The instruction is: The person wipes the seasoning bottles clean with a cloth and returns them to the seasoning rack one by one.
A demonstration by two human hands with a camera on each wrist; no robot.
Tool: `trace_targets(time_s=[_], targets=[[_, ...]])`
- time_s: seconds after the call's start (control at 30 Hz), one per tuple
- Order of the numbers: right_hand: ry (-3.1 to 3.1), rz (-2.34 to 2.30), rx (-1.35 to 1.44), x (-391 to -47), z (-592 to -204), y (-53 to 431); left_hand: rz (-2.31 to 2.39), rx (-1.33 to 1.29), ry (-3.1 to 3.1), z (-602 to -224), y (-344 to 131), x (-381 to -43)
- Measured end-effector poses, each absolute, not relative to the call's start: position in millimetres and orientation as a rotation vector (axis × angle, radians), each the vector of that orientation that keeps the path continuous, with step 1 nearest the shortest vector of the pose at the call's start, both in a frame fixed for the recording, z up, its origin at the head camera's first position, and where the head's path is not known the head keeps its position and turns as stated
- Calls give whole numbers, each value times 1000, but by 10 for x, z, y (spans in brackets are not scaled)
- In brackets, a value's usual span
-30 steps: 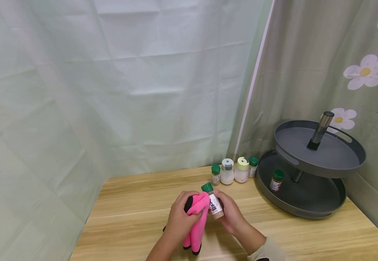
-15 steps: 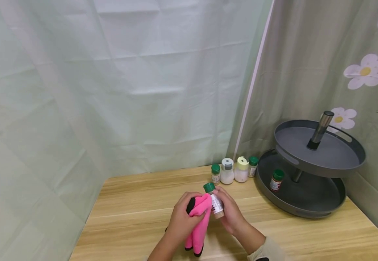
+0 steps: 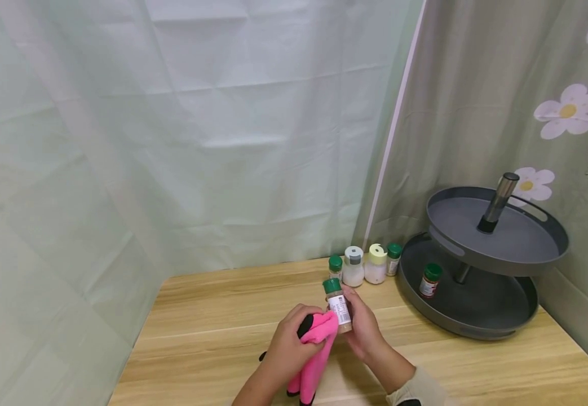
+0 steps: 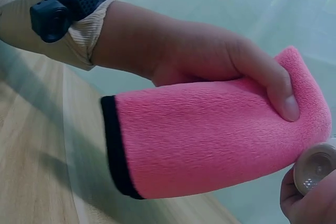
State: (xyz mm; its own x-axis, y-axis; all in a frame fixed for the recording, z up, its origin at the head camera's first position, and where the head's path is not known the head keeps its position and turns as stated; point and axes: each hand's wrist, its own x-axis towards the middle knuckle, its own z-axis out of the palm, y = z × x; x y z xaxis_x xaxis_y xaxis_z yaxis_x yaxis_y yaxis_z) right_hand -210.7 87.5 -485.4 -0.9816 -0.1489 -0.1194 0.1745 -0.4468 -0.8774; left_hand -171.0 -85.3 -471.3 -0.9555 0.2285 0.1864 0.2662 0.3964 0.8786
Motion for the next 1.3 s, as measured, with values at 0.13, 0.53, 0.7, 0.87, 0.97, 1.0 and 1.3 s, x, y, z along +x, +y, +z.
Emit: trace_targets(time_s=[0.13,0.53,0.7,0.87,0.97,1.0,1.3], targets=[[1563,-2424,-60,-2087,-4878,867,-1680,-348,-2538,-4680,-898,-1737],[1546,-2289,-208,-2040,-4865,863,-1700,-227,-2408,-4634,-1010,-1794],[1585,-2338,-188,-2037,-4876,865,-1748,-320,-2463,-4662,-966,-1775],[1620,-2422,-10,-2077,-4858,858,-1676,-448,-2560,-4681,-885,-1721],[1604,-2468,100,-2108,-4853,881,-1633,-532,-2627,-4689,-850,-1695],[1606,-2472,107,-2113,-4854,893,-1629,-559,-2641,-4698,-842,-1692],[1569,-2464,70,-2103,-4861,899,-1601,-495,-2626,-4700,-871,-1703]])
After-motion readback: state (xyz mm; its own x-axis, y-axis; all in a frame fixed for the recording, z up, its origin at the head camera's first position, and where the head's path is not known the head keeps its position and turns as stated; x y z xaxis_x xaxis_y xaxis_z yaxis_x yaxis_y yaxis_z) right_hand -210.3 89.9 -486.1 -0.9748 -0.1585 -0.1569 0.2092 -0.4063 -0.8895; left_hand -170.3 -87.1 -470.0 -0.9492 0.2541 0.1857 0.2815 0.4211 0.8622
